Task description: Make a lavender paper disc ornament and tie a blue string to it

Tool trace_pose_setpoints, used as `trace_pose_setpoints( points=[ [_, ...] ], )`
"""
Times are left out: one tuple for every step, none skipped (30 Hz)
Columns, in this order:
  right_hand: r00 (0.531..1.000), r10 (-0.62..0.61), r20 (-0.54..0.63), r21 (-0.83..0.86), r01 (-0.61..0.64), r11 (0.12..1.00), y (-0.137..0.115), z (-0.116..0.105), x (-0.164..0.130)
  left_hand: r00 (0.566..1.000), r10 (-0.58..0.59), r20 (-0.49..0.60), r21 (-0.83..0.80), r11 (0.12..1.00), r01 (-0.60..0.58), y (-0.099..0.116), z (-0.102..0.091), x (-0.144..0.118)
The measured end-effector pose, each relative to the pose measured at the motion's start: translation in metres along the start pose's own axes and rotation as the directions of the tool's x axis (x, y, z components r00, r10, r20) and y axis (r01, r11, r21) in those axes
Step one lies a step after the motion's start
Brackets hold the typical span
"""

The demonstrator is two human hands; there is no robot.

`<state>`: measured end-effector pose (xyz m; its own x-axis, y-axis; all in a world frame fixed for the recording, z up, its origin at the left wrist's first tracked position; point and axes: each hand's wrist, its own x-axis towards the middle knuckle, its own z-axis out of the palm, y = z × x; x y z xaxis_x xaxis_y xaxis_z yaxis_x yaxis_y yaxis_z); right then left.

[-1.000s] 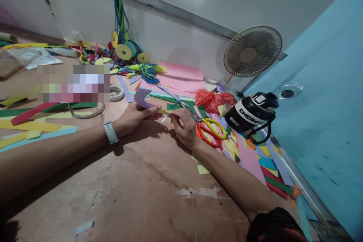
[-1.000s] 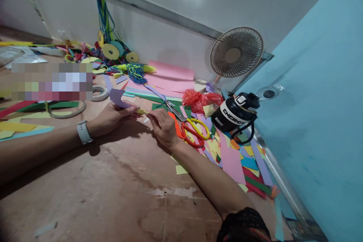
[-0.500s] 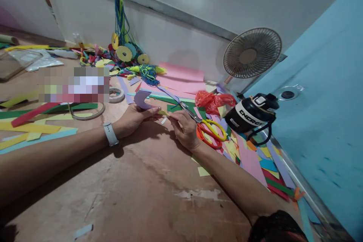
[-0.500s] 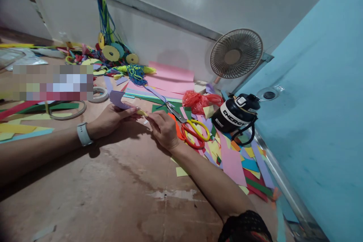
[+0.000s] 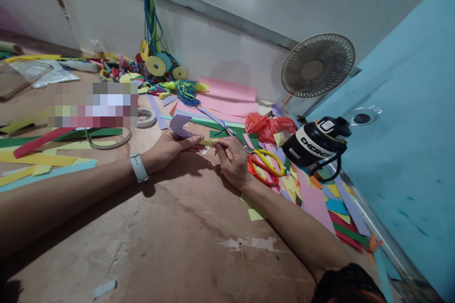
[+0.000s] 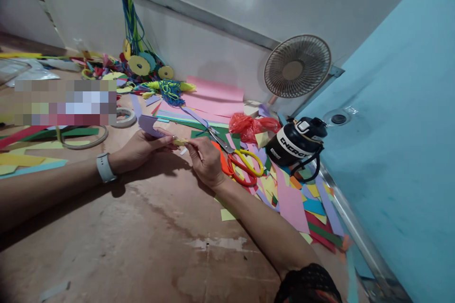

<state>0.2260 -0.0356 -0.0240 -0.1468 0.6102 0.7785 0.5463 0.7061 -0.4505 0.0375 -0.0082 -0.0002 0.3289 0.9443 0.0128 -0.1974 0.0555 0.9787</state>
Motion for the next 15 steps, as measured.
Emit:
trace_pose_setpoints(
  points=[
    [1.0, 0.007, 0.001, -0.002, -0.007, 1.0, -0.0004, 0.0, 0.0, 1.0, 0.002, 0.006, -0.001, 1.0, -0.002, -0.0006, -0.0005, 0.0001],
    [1.0, 0.01, 0.004, -0.005, -0.01, 1.0, -0.0006, 0.0, 0.0, 1.0, 0.004, 0.01, -0.003, 1.0, -0.004, -0.0011, -0.0009, 0.0003],
    [1.0, 0.009, 0.007, -0.008, -0.009, 1.0, -0.0006, 0.0, -0.0001, 1.0, 0.005, 0.011, -0.005, 1.0, -0.005, -0.0015, -0.0012, 0.0005],
    [1.0, 0.005, 0.009, -0.009, -0.005, 1.0, -0.0004, 0.0, -0.0001, 1.0, 0.007, 0.01, -0.007, 1.0, -0.006, -0.0017, -0.0013, 0.0006],
    [1.0, -0.001, 0.009, -0.006, 0.002, 1.0, -0.0002, 0.0, -0.0001, 1.0, 0.009, 0.008, -0.011, 1.0, -0.009, -0.0019, -0.0013, 0.0008],
    [1.0, -0.007, 0.004, -0.001, 0.007, 1.0, 0.0, 0.0001, -0.0001, 1.0, 0.011, 0.007, -0.015, 1.0, -0.011, -0.0019, -0.0012, 0.0008],
    [1.0, -0.01, -0.001, 0.004, 0.01, 1.0, 0.0001, 0.0002, -0.0001, 1.0, 0.014, 0.008, -0.018, 1.0, -0.014, -0.0019, -0.001, 0.0008],
    [1.0, -0.012, -0.008, 0.006, 0.012, 1.0, 0.0002, 0.0003, 0.0, 1.0, 0.017, 0.007, -0.019, 1.0, -0.017, -0.0019, -0.0009, 0.0008],
    [1.0, -0.014, -0.013, 0.004, 0.014, 1.0, 0.0002, 0.0004, 0.0001, 1.0, 0.02, 0.007, -0.021, 1.0, -0.02, -0.0019, -0.0008, 0.0007],
    [1.0, -0.016, -0.016, 0.001, 0.016, 1.0, 0.0002, 0.0005, 0.0002, 1.0, 0.022, 0.008, -0.021, 1.0, -0.022, -0.0018, -0.0007, 0.0006],
    [1.0, -0.021, -0.016, -0.003, 0.021, 1.0, 0.0002, 0.0005, 0.0004, 1.0, 0.024, 0.011, -0.021, 0.999, -0.024, -0.0018, -0.0006, 0.0006],
    [0.999, -0.031, -0.016, -0.005, 0.031, 0.999, 0.0002, 0.0005, 0.0006, 1.0, 0.026, 0.013, -0.024, 0.999, -0.026, -0.0018, -0.0005, 0.0007],
    [0.999, -0.044, -0.015, -0.006, 0.044, 0.999, 0.0003, 0.0005, 0.0008, 0.999, 0.029, 0.017, -0.029, 0.999, -0.028, -0.0018, -0.0004, 0.0008],
    [0.998, -0.057, -0.014, -0.008, 0.056, 0.998, 0.0003, 0.0004, 0.001, 0.999, 0.031, 0.021, -0.035, 0.999, -0.031, -0.0018, -0.0004, 0.001],
    [0.998, -0.067, -0.014, -0.009, 0.067, 0.998, 0.0003, 0.0004, 0.0011, 0.999, 0.035, 0.024, -0.041, 0.999, -0.034, -0.0019, -0.0005, 0.0013]
  ],
)
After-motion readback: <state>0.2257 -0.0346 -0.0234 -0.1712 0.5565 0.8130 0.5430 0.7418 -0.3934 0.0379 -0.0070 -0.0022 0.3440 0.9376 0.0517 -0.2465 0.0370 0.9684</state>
